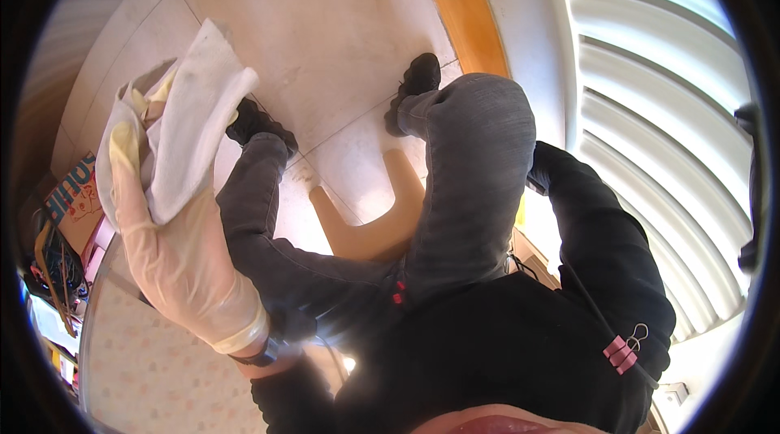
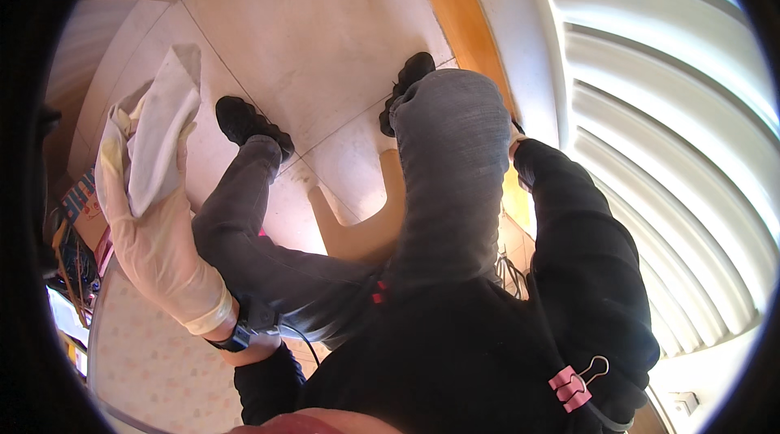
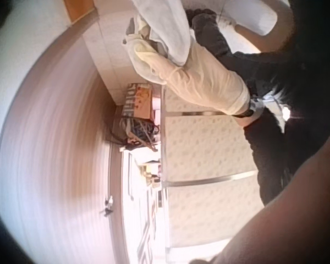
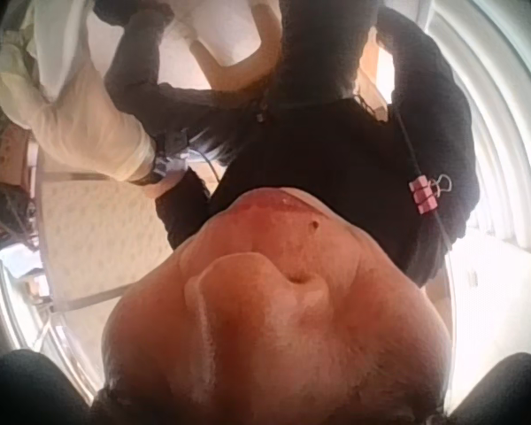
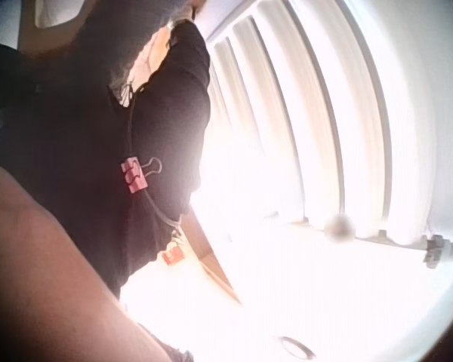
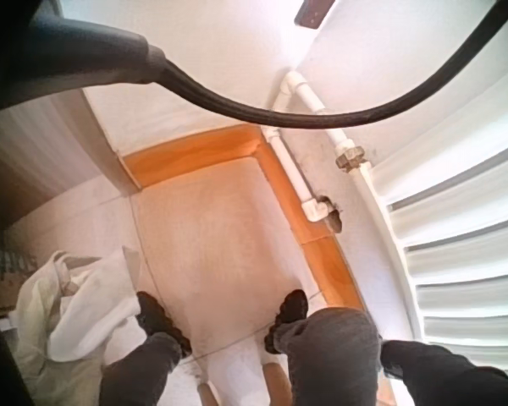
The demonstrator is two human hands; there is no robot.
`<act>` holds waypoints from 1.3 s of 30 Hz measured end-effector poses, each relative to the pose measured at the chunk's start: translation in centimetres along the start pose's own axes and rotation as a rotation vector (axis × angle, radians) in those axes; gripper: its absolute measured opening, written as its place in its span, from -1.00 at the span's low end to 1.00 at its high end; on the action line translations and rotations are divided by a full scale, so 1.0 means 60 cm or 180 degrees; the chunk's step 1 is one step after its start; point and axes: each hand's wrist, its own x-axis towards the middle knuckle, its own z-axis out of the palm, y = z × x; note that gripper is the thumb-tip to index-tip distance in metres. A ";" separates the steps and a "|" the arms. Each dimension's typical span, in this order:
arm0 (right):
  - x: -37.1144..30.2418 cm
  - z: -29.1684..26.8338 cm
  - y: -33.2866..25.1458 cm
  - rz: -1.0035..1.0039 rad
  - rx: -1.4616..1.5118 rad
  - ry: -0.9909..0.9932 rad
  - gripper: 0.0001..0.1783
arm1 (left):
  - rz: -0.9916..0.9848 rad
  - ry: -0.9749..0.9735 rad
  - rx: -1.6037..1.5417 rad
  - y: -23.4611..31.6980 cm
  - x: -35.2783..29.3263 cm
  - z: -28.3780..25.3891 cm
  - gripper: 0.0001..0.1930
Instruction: The person carries a metal basin to a tiled area, pours water into it from a red plastic scoop, then uses a black cloth to wipe the floor. They repeatedly wring the cloth in the basin and continue wiping different sections of the floor.
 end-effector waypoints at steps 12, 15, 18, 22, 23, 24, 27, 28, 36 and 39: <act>0.147 -0.451 0.200 0.0769 0.0059 0.3037 -0.69 | -0.1212 0.0157 -0.2476 0.021 0.015 0.026 -0.67; 0.191 -0.450 0.227 0.1096 -0.0512 0.3073 -0.66 | -0.1002 0.0584 -0.1000 0.017 0.030 0.035 -0.64; 0.224 -0.296 0.163 0.0485 -0.0376 0.2717 -0.66 | -0.1143 0.0636 -0.1650 0.017 0.050 0.027 -0.60; 0.163 0.026 -0.007 -0.0308 0.0602 0.1297 -0.72 | -0.1436 0.0545 -0.2063 0.016 0.049 0.024 -0.58; 0.131 0.095 -0.044 -0.0474 0.0870 0.1568 -0.73 | -0.1368 0.0554 -0.1885 0.014 0.045 0.026 -0.58; 0.092 0.153 -0.082 -0.0541 0.0672 0.1121 -0.72 | -0.1305 0.0552 -0.1706 0.014 0.039 0.030 -0.59; 0.046 0.192 -0.103 -0.1060 0.0166 0.0108 -0.76 | -0.1206 0.0372 -0.1302 0.009 0.034 0.038 -0.60; 0.058 0.155 -0.091 -0.0881 0.0526 0.0162 -0.76 | -0.0977 0.0219 -0.1050 0.005 0.033 0.039 -0.61; 0.206 -0.387 0.175 0.0576 -0.0339 0.2632 -0.64 | -0.0312 0.0051 0.0647 -0.009 0.028 0.048 -0.48; 0.162 -0.372 0.150 0.0681 -0.0454 0.2049 -0.59 | -0.0905 0.0108 -0.0759 0.003 0.057 0.043 -0.48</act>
